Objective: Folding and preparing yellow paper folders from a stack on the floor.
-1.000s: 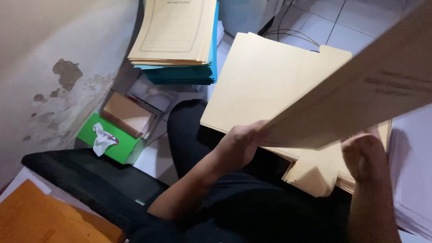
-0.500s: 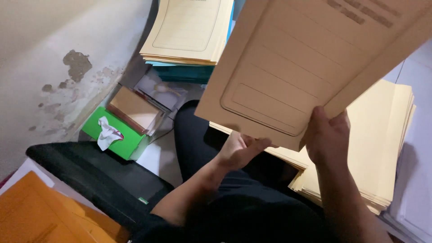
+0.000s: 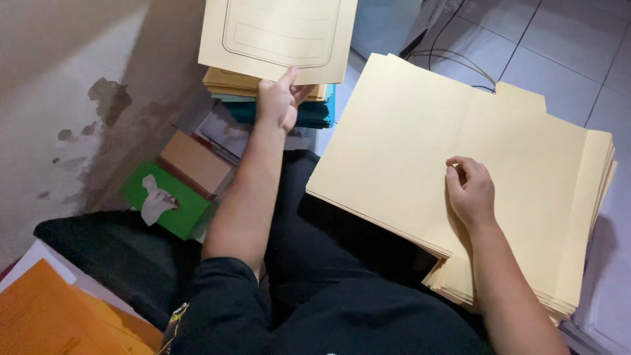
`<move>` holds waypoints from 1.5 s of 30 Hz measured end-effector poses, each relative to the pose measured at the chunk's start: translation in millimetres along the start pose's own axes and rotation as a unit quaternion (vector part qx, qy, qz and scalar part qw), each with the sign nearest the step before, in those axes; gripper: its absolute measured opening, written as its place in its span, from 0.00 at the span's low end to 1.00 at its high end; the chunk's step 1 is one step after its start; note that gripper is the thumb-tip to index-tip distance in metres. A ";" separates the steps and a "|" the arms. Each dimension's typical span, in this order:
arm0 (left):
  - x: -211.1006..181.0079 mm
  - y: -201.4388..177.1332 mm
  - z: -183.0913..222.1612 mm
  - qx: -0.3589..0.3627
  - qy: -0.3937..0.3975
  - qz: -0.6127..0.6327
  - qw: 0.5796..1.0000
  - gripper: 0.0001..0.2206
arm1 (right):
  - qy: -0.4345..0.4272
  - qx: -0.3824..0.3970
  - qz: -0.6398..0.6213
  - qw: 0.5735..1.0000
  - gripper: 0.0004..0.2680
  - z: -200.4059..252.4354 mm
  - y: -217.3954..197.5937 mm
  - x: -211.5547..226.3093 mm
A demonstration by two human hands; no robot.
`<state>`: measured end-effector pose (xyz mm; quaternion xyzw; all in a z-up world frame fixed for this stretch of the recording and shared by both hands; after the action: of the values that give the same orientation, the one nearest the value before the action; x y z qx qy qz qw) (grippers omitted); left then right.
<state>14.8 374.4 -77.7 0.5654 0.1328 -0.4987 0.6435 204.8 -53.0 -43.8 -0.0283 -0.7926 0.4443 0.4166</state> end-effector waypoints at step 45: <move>203.6 139.8 336.8 0.600 0.258 -0.631 0.417 0.48 | -0.011 0.216 0.047 0.975 0.31 155.9 -108.9 10.4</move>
<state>88.3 -34.5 -34.4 0.6672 0.2793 -0.5481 -0.4201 126.5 -220.5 1.8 0.0303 -0.6802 0.6243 0.3831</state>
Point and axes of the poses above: each hand's wrist, its own z-axis away from the middle knuckle, its own y-axis out of the palm, x = y × z, the point moved 7 cm from there along -z, towards the middle knuckle, and after that the axes turned 2 degrees about -z, right-handed, at the moved point
